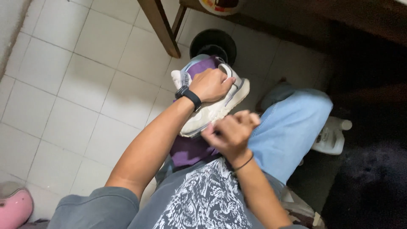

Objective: The person scrubs a white sneaker with a brush and wipes it with a cloth. They repeatedly dip the brush into a small container of liquid and wipe the shoe's upper and sole areas.

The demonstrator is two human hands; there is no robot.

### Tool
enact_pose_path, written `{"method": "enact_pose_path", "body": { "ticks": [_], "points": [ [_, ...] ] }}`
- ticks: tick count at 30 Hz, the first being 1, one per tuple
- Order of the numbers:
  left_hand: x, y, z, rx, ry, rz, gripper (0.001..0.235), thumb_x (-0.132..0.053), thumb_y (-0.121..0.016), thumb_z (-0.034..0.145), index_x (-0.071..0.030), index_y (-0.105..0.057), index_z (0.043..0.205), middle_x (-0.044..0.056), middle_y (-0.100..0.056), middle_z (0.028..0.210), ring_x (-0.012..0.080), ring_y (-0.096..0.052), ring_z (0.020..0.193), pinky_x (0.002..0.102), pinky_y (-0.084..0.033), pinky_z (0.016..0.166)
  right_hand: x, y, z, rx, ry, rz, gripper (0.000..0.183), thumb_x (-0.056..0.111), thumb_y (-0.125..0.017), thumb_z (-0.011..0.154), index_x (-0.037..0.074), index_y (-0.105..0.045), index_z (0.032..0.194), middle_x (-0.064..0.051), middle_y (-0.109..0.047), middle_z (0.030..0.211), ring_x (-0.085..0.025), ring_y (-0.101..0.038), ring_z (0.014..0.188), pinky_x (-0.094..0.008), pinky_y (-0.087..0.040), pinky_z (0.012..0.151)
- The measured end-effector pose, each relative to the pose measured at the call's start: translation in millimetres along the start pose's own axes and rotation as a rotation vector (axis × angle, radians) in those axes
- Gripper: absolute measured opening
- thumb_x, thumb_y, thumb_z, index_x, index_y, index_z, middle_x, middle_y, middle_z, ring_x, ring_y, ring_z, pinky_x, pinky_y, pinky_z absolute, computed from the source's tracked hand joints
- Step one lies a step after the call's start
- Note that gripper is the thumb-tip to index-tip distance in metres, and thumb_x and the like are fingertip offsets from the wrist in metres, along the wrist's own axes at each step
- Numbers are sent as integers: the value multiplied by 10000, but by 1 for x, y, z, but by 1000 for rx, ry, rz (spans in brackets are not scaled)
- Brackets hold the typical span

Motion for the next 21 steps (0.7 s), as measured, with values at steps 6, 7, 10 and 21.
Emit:
{"method": "enact_pose_path", "body": {
  "ticks": [6,7,10,21],
  "points": [
    [4,-7,2,-36,-5,20,509,-492,-466,947,-98,-693,719,236,-723,842,453,-708,954,536,-531,804,-2,3,-24,-15,-17,-90,277,137,-776,642,199,-506,627,3,-456,605,-290,-496,742,-470,-316,812],
    [3,-7,6,-43,-12,33,505,-490,-471,945,-98,-693,715,234,-724,841,450,-710,954,542,-530,806,21,-2,-26,7,41,-51,283,117,-769,595,197,-499,568,5,-452,574,-296,-498,736,-486,-307,800],
    [4,-6,-1,-41,-10,-8,511,-498,-462,951,-101,-694,730,245,-718,847,464,-705,956,537,-534,807,-9,1,-20,-57,27,-107,285,65,-794,626,199,-553,554,-48,-467,576,-363,-470,649,-471,-313,727],
    [3,-5,4,-91,-23,26,495,-483,-480,947,-88,-686,731,262,-719,864,463,-707,968,549,-535,815,-12,0,-32,-67,-19,-76,237,122,-821,681,214,-603,673,4,-502,601,-293,-500,745,-446,-305,832]
  ]
}}
Point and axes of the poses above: each hand's wrist, its own z-axis towards the middle knuckle, its own y-axis out of the back of the hand, x = y × z, the point moved 3 cm from there along z, towards the middle knuckle
